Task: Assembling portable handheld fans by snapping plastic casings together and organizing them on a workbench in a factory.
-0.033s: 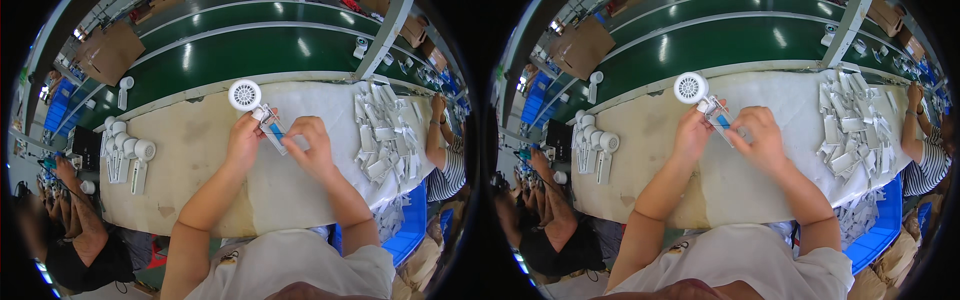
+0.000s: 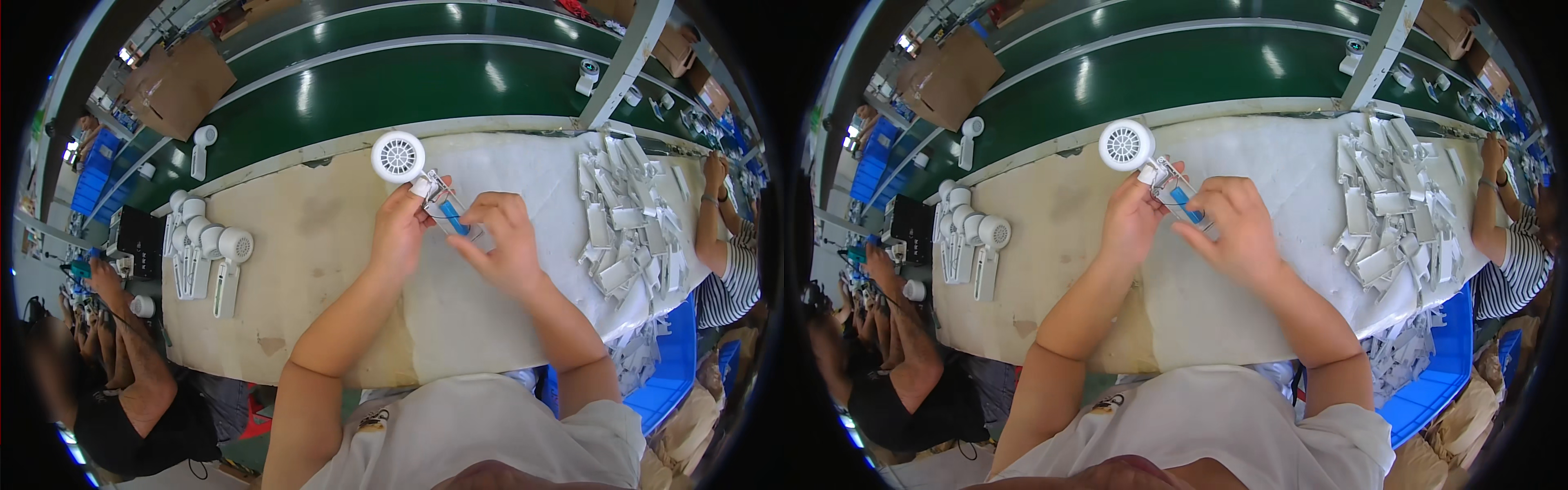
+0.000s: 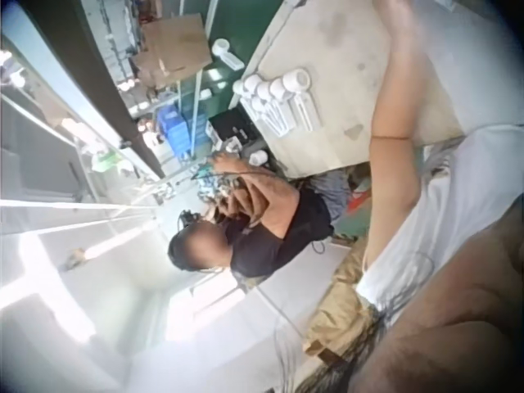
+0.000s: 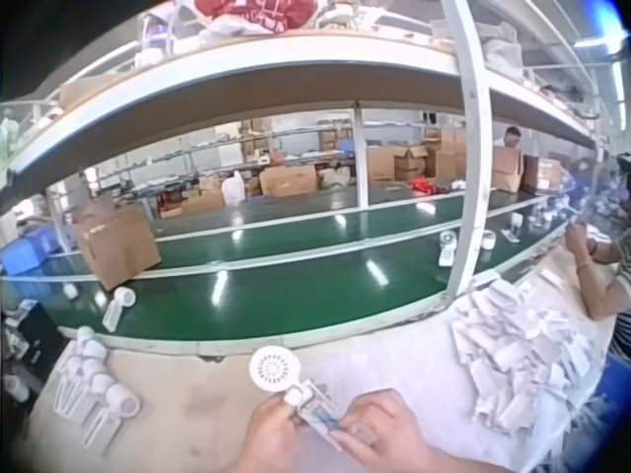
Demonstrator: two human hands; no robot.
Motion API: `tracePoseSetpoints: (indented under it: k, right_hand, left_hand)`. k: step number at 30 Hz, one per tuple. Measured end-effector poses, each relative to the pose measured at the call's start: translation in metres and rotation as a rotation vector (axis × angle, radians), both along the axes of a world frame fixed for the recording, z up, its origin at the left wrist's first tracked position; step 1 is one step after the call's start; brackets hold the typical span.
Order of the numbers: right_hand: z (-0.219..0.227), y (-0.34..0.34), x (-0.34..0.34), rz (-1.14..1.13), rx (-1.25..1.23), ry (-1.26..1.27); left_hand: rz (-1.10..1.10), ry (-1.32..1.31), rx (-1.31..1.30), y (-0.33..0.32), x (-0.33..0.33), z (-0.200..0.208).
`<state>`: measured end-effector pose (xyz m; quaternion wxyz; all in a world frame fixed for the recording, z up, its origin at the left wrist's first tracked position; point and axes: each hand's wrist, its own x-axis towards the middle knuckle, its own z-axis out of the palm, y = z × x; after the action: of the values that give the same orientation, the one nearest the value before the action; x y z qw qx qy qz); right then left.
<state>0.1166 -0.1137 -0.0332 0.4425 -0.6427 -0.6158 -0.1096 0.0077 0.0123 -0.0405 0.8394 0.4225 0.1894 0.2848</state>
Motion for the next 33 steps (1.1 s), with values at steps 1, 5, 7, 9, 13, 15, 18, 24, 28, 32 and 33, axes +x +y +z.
tracePoseSetpoints:
  k: [1, 5, 7, 9, 13, 15, 18, 24, 28, 32, 33]
  right_hand:
    - [0.0, 0.003, -0.006, -0.001, -0.001, 0.001]
    - [-0.006, 0.005, -0.005, -0.088, -0.041, -0.092]
    - [-0.008, 0.005, 0.0, -0.093, -0.03, -0.152]
    - [-0.007, 0.004, 0.003, -0.081, -0.02, -0.092]
    - [-0.001, -0.002, 0.019, -0.081, -0.02, 0.432]
    - [-0.009, 0.001, 0.027, -0.027, -0.163, 0.611]
    - [-0.015, -0.005, 0.046, -0.059, -0.314, 0.621]
    - [0.0, -0.056, 0.1, -0.869, -0.438, -0.133]
    - [-0.016, -0.094, 0.113, -0.971, -0.66, -0.35]
    - [-0.01, -0.085, 0.114, -0.94, -0.753, -0.106]
    - [-0.001, -0.08, 0.109, -0.945, -0.734, -0.078]
  left_hand:
    - [-0.005, 0.034, 0.02, -0.002, -0.001, 0.0]
    - [-0.024, 0.12, 0.087, -0.008, 0.0, -0.002]
    - [-0.032, 0.1, 0.091, -0.009, 0.002, -0.006]
    - [-0.06, 0.078, 0.094, -0.012, 0.005, -0.003]
    - [0.136, -0.084, 0.099, -0.003, 0.005, -0.002]
    - [0.101, -0.113, 0.114, -0.006, 0.004, 0.0]
    - [0.13, -0.125, 0.125, -0.006, 0.008, -0.006]
    - [0.1, -0.139, 0.083, 0.01, -0.001, -0.007]
    - [0.037, -0.197, -0.069, 0.015, 0.003, -0.017]
    - [0.013, -0.166, -0.05, 0.019, -0.001, -0.018]
    - [0.027, -0.174, -0.047, 0.019, -0.003, -0.019]
